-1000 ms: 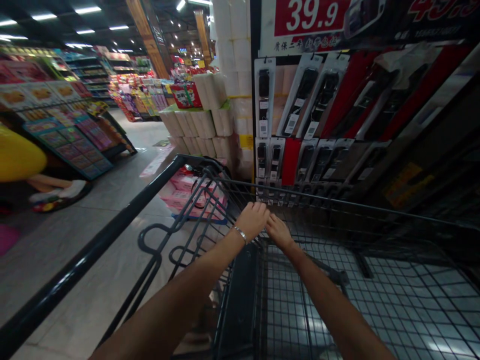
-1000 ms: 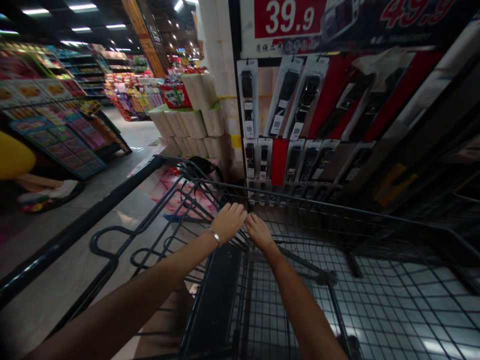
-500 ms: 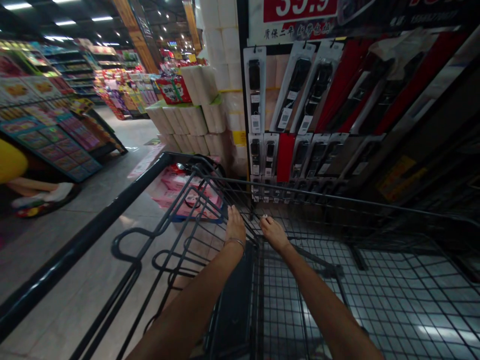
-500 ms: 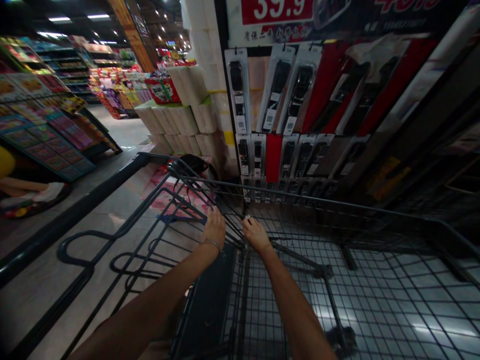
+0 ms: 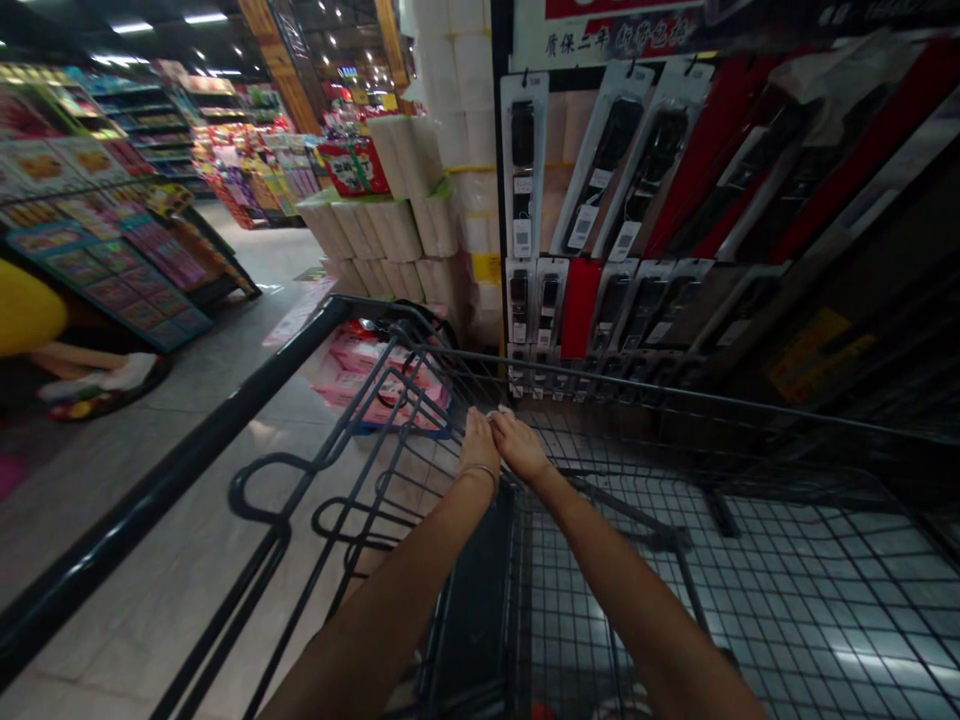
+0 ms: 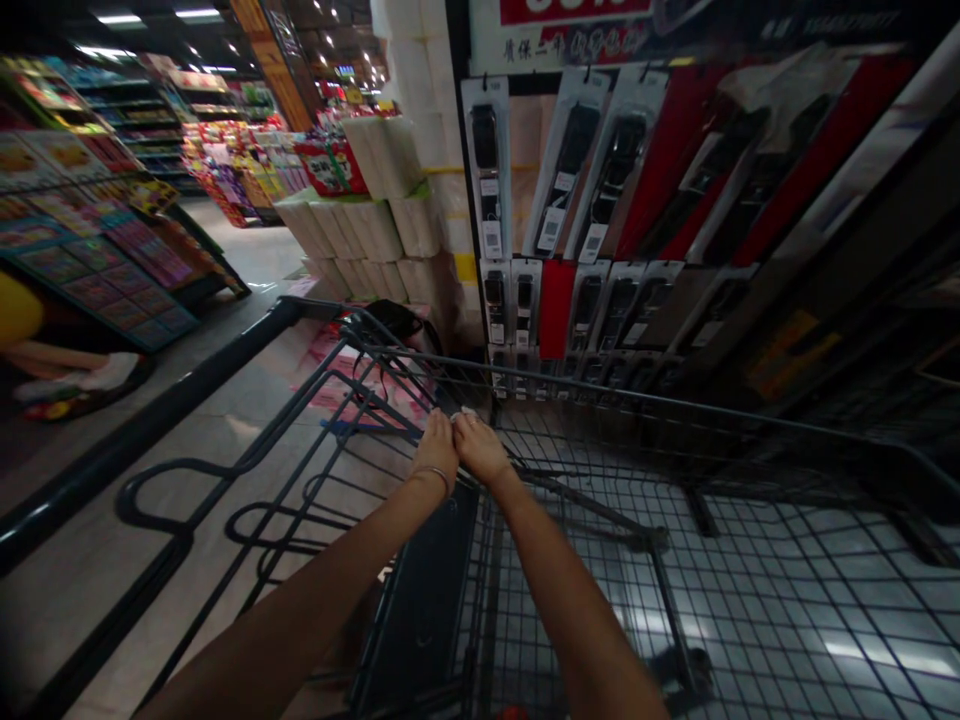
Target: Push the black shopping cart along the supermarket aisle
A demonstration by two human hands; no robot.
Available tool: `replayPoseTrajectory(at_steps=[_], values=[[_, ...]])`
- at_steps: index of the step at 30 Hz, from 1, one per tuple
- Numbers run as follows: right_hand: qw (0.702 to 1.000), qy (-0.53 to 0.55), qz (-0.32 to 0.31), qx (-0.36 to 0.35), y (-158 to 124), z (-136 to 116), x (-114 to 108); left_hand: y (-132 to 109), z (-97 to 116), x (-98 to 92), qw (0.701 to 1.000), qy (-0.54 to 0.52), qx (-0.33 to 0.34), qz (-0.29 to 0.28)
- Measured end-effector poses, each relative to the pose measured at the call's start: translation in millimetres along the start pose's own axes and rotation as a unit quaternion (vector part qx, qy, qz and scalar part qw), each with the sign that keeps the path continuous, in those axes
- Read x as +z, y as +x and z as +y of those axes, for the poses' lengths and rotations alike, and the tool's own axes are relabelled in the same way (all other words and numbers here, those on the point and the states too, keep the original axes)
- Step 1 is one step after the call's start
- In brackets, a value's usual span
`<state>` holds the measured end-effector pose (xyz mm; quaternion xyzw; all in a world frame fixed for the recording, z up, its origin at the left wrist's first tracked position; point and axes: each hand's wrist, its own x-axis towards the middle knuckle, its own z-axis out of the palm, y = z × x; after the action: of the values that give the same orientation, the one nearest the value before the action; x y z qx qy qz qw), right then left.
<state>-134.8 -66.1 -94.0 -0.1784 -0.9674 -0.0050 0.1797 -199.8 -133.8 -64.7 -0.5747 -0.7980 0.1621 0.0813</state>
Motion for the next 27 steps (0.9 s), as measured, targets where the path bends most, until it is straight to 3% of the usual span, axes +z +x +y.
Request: replayPoseTrajectory(at_steps=[3, 7, 10, 16, 21, 24, 27], values=[[0.999, 0.015, -0.032, 0.027, -7, -1, 14, -1, 1, -0.4, 1.0, 0.0, 0.003, 0.002], [0.99, 0.017, -0.103, 0.09, -37, 3, 32, -2, 4, 0.6, 1.0, -0.003, -0.008, 0.005], [0.988, 0.019, -0.124, 0.093, -56, 8, 36, -3, 7, -0.4, 1.0, -0.015, -0.014, 0.001], [0.998, 0.019, -0.063, 0.025, -59, 13, 21, -5, 6, -11.2, 0.999, -0.019, -0.013, -0.031], [0.999, -0.005, -0.047, 0.023, -56, 12, 16, -5, 0, -25.9, 0.995, -0.044, 0.012, -0.084], [0.999, -0.016, -0.026, 0.018, -53, 8, 13, 4, -7, -43.8, 0.992, -0.052, 0.045, -0.101], [1.0, -0.016, 0.002, 0.006, -43, 1, 6, 16, -18, -76.5, 0.985, -0.068, 0.115, -0.105]])
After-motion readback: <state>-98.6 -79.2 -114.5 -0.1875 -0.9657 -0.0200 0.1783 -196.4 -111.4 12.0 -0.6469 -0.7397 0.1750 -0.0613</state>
